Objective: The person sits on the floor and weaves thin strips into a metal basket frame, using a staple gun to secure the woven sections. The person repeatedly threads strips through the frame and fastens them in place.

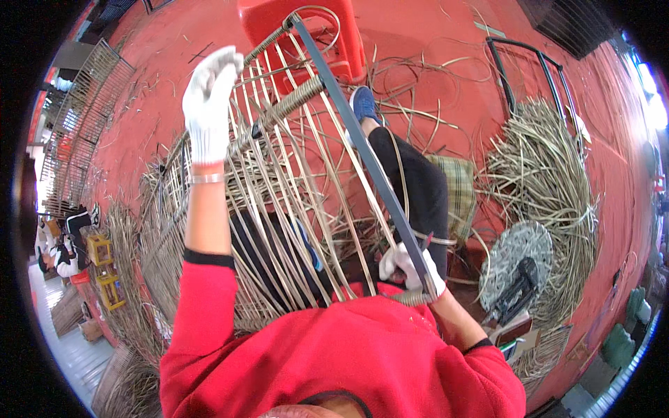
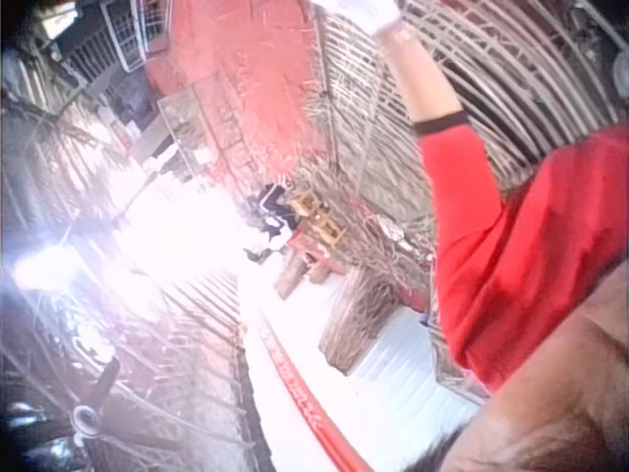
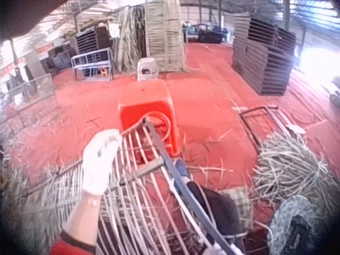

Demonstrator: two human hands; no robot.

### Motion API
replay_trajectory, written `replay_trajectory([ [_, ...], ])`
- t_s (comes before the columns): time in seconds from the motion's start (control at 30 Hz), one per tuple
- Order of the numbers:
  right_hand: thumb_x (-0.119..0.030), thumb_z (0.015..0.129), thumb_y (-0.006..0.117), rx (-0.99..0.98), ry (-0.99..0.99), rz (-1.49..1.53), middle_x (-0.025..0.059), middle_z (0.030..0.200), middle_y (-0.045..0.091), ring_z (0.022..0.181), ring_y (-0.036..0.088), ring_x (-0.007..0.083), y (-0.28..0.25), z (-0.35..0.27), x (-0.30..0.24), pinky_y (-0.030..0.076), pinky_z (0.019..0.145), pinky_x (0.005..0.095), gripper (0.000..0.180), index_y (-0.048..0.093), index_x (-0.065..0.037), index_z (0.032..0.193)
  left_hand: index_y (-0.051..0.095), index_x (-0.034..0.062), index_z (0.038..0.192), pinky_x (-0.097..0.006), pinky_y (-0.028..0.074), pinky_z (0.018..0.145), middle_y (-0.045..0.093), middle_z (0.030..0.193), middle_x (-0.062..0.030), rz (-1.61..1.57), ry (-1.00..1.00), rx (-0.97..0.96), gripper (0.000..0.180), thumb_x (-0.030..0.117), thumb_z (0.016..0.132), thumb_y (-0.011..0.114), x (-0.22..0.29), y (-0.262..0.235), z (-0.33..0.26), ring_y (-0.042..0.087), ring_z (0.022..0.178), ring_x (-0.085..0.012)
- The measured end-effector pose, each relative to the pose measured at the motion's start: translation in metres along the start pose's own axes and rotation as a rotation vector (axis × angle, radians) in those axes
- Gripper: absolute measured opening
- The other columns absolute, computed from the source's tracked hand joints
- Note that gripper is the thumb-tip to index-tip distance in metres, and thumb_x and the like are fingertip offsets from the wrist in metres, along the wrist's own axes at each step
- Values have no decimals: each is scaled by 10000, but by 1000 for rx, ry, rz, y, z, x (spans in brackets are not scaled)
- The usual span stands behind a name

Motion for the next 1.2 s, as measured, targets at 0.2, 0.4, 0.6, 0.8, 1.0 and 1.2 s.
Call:
replay_trajectory([
  [0.2,-438,1040,554,269,20,-259,40,699,648,628,582,119,-3,-39,12,456,593,283,500,680,-24,791,719,34,1150,-276,534,863,716,1126,-52,-50,-302,-258,274,-47,898,649,79,36,-182,657,992,-117],
  [0.4,-155,1024,538,578,0,18,35,746,673,683,647,140,2,-94,44,510,621,278,217,706,-23,987,688,96,1225,-431,460,1011,674,1132,-98,430,43,-794,596,429,751,827,111,84,-291,611,1119,-302],
  [0.6,-194,1059,527,410,54,-127,72,839,716,738,674,154,12,-116,45,538,672,283,239,683,-13,1039,719,110,967,-448,449,823,655,840,-98,674,90,-1079,353,385,748,747,104,116,-332,611,876,-311],
  [0.8,-153,1028,548,309,19,-332,64,779,677,688,610,122,24,-133,35,504,661,285,232,674,11,924,749,100,1004,-441,462,818,642,795,-110,651,135,-848,371,385,767,762,82,120,-330,612,827,-319],
  [1.0,-168,1008,573,254,-122,-658,65,692,662,624,632,144,29,-136,21,510,632,300,224,678,-25,871,743,102,1064,-437,459,857,654,854,-105,620,147,-872,454,413,736,800,73,118,-333,609,885,-315],
  [1.2,-130,998,583,134,-225,-757,50,643,629,557,596,128,47,-149,-20,467,563,273,184,678,-7,900,661,103,1186,-457,470,895,660,1006,-103,551,286,-679,601,375,685,851,99,111,-329,627,955,-331],
])
Point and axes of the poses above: each hand's wrist, its own z-axis towards the middle knuckle, its own y-axis out of the palm, x = y × z, the point moved 3 cm from there along z, towards the middle knuckle
